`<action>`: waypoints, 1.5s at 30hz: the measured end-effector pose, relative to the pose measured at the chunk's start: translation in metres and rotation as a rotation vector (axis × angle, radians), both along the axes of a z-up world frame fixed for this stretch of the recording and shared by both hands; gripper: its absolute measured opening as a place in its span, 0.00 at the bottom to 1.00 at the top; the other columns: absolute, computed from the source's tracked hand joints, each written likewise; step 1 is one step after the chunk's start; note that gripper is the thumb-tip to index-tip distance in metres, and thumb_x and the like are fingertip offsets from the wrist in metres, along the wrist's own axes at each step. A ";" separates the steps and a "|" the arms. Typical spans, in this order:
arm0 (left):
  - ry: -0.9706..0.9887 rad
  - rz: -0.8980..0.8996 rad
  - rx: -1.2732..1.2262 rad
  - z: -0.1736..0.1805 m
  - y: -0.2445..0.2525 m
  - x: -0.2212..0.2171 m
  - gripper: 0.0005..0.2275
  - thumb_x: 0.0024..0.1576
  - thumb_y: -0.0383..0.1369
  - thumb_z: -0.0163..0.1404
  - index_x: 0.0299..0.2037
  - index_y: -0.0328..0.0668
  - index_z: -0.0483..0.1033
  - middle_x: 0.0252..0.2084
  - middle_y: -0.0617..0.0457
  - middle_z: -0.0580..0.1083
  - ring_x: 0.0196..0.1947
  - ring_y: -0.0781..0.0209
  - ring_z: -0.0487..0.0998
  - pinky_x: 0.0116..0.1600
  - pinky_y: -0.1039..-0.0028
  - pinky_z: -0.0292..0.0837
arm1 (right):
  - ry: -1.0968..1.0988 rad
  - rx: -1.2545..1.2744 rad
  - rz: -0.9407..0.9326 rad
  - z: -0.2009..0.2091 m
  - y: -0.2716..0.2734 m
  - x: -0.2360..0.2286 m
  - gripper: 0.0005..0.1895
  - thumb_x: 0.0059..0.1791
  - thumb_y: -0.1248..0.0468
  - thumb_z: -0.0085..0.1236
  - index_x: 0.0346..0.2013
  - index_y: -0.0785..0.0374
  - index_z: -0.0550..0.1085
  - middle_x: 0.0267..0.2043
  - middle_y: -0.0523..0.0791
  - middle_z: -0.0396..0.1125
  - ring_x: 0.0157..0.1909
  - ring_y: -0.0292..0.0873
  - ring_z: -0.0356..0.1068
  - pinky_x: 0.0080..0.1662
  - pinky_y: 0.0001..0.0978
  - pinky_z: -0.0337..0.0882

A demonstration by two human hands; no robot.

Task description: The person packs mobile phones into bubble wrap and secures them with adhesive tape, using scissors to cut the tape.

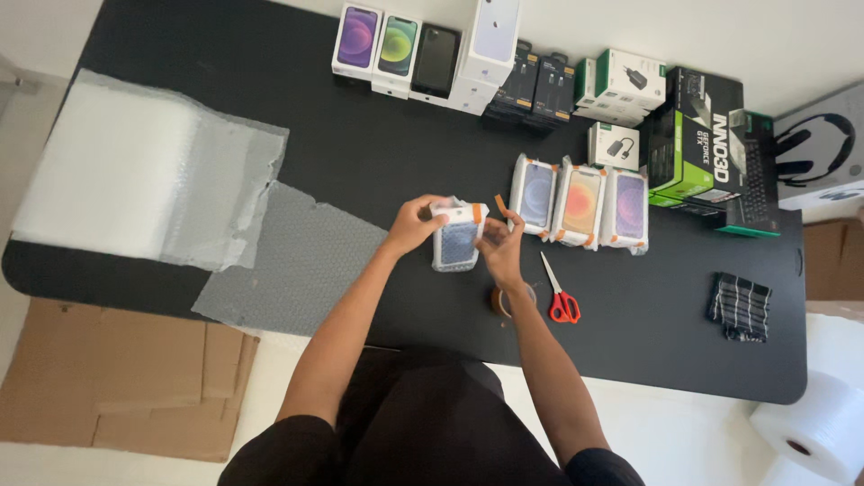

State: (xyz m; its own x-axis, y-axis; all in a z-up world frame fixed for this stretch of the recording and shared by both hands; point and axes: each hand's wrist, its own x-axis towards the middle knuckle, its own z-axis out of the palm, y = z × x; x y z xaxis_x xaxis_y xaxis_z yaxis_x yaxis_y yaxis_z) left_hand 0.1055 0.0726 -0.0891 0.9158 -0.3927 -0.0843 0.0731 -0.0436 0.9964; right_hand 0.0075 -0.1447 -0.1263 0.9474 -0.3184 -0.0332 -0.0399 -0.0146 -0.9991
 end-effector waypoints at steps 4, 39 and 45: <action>-0.089 0.070 0.041 -0.015 -0.018 0.001 0.15 0.49 0.33 0.67 0.48 0.54 0.87 0.43 0.56 0.82 0.47 0.62 0.83 0.51 0.72 0.78 | -0.040 0.026 -0.025 0.006 -0.002 0.010 0.52 0.45 0.79 0.68 0.73 0.55 0.46 0.55 0.43 0.72 0.54 0.36 0.72 0.60 0.34 0.76; -0.496 0.153 0.043 0.034 0.003 -0.043 0.09 0.58 0.25 0.59 0.46 0.47 0.86 0.48 0.50 0.81 0.47 0.46 0.84 0.47 0.63 0.82 | 0.038 -0.079 -0.340 0.025 0.056 0.044 0.52 0.48 0.63 0.73 0.76 0.49 0.46 0.61 0.46 0.70 0.61 0.41 0.73 0.59 0.27 0.75; -0.524 -0.031 0.056 0.038 0.015 -0.041 0.10 0.58 0.28 0.62 0.49 0.46 0.84 0.51 0.51 0.77 0.51 0.44 0.82 0.52 0.64 0.83 | -0.004 -0.085 -0.261 0.030 0.046 0.046 0.54 0.47 0.67 0.72 0.77 0.48 0.44 0.62 0.46 0.69 0.61 0.40 0.73 0.59 0.28 0.75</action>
